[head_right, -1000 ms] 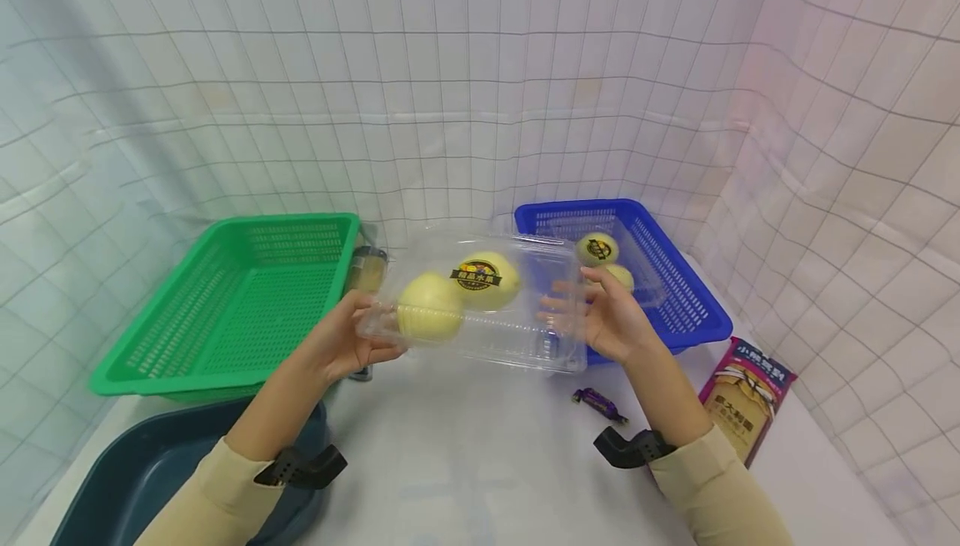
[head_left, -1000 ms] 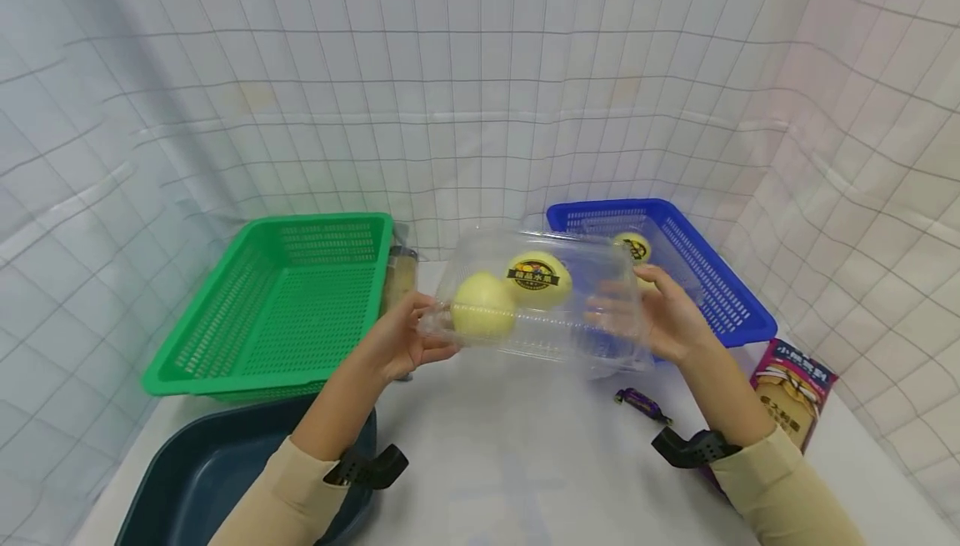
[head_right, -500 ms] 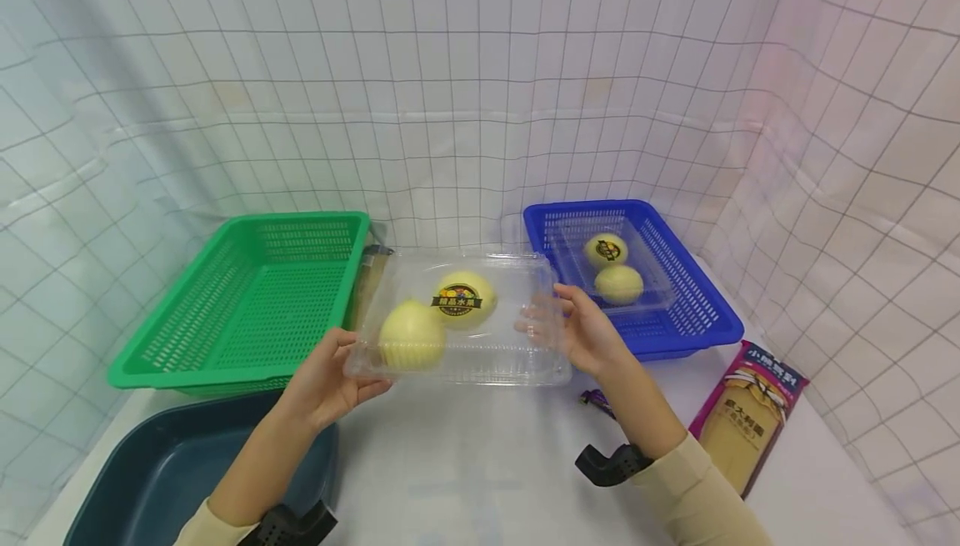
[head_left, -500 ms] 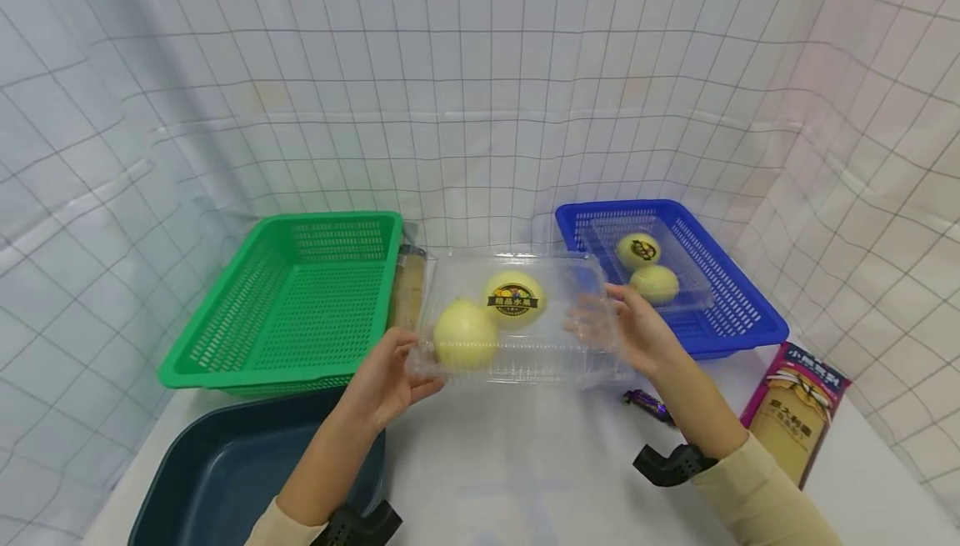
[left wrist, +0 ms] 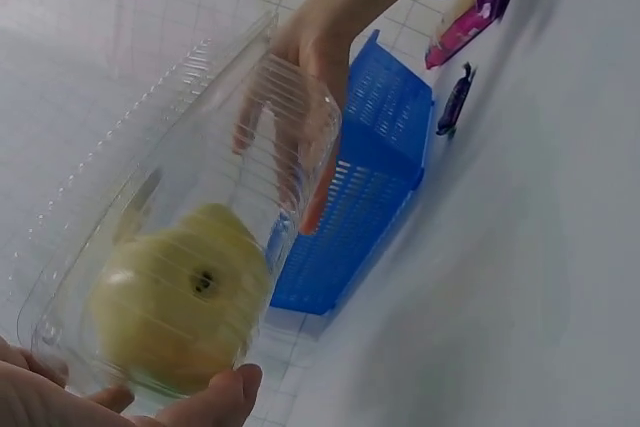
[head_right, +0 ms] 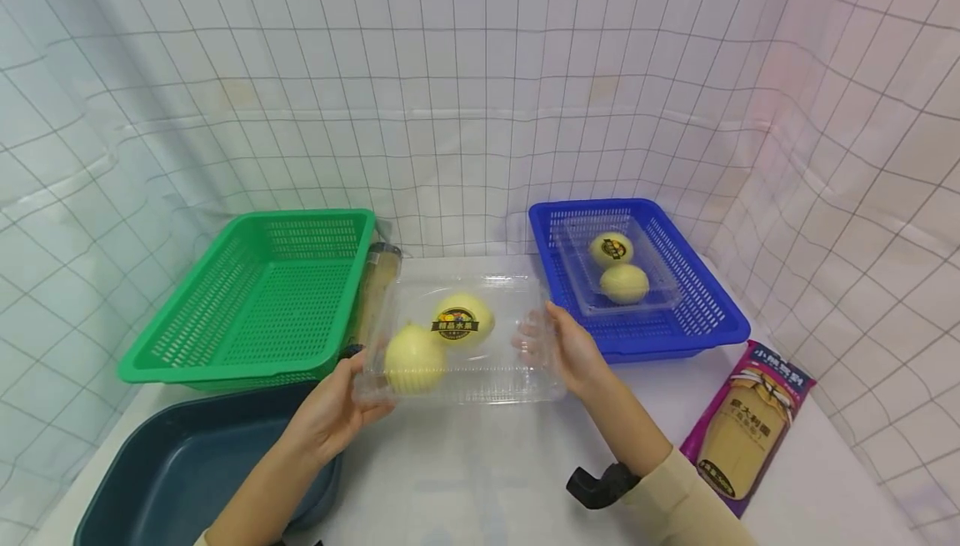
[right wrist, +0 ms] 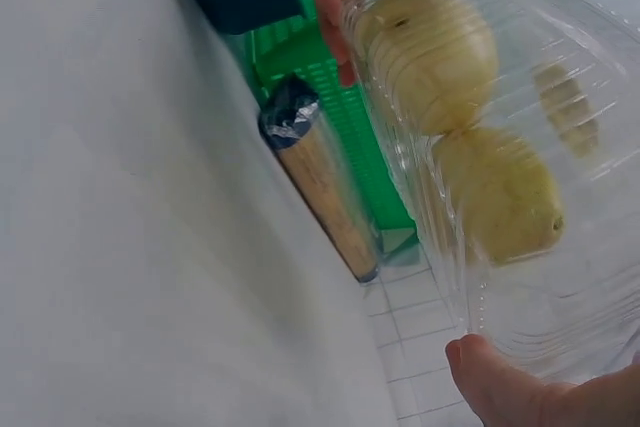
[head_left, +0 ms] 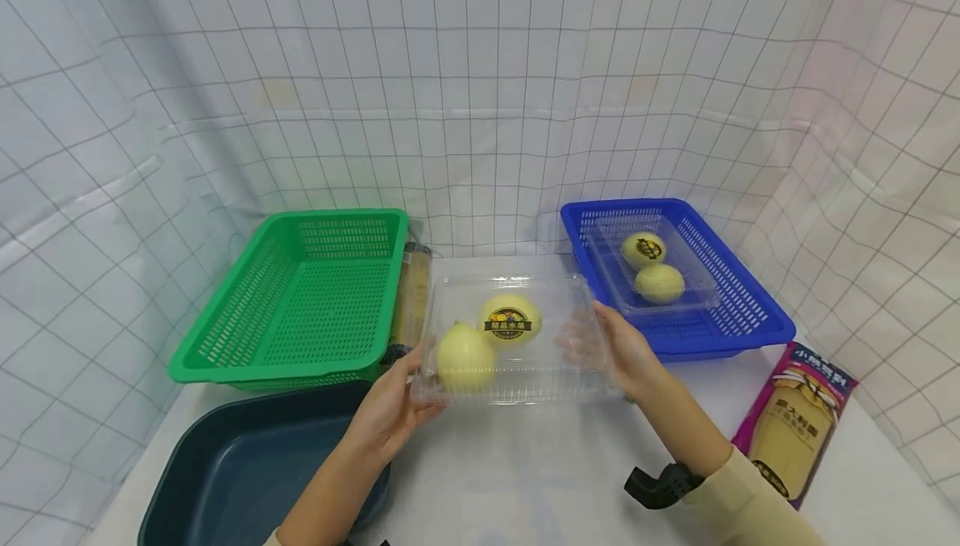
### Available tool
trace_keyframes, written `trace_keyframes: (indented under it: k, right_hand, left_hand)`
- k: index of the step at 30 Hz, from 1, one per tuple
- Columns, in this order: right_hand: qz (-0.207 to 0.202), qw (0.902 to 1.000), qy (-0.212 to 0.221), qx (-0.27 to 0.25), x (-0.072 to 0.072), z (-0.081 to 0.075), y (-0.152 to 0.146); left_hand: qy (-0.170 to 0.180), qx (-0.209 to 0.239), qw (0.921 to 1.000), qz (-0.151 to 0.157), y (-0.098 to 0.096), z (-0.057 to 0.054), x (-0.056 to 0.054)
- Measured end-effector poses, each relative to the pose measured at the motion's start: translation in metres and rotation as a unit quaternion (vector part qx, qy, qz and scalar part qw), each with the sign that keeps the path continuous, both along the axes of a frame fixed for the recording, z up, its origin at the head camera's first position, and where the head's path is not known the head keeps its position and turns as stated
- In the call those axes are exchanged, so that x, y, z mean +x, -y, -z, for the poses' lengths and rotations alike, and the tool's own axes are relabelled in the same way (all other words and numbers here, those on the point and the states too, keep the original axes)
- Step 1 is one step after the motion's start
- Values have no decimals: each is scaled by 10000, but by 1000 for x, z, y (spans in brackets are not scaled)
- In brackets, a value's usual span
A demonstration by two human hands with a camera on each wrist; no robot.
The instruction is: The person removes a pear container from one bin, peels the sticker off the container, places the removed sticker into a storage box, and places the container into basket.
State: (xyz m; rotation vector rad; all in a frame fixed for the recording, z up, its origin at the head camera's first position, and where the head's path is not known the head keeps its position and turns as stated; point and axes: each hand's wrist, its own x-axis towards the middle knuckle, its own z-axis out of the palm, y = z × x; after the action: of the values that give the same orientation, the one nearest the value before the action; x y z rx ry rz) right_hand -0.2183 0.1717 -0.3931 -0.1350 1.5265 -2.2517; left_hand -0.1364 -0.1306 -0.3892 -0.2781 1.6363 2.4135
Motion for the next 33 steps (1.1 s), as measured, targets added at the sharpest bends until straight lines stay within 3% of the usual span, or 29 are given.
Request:
trace_keyframes:
  k: [7, 16, 24, 28, 33]
  right_hand:
    - [196, 9996, 121, 175, 3, 20, 13]
    - [596, 9967, 509, 230, -2, 39, 22]
    - [964, 9928, 694, 155, -6, 49, 23]
    - [957, 9936, 595, 116, -8, 54, 25]
    - [941, 9941, 535, 102, -10, 61, 28]
  left_hand:
    - [-1, -107, 9998, -180, -2, 14, 9]
    - [100, -127, 9968, -780, -18, 28, 10]
    - [54, 193, 9928, -1184, -34, 42, 8]
    - [-41, 246, 9879, -1529, -40, 47, 6]
    - [-266, 424, 9760, -2121, -46, 52, 2]
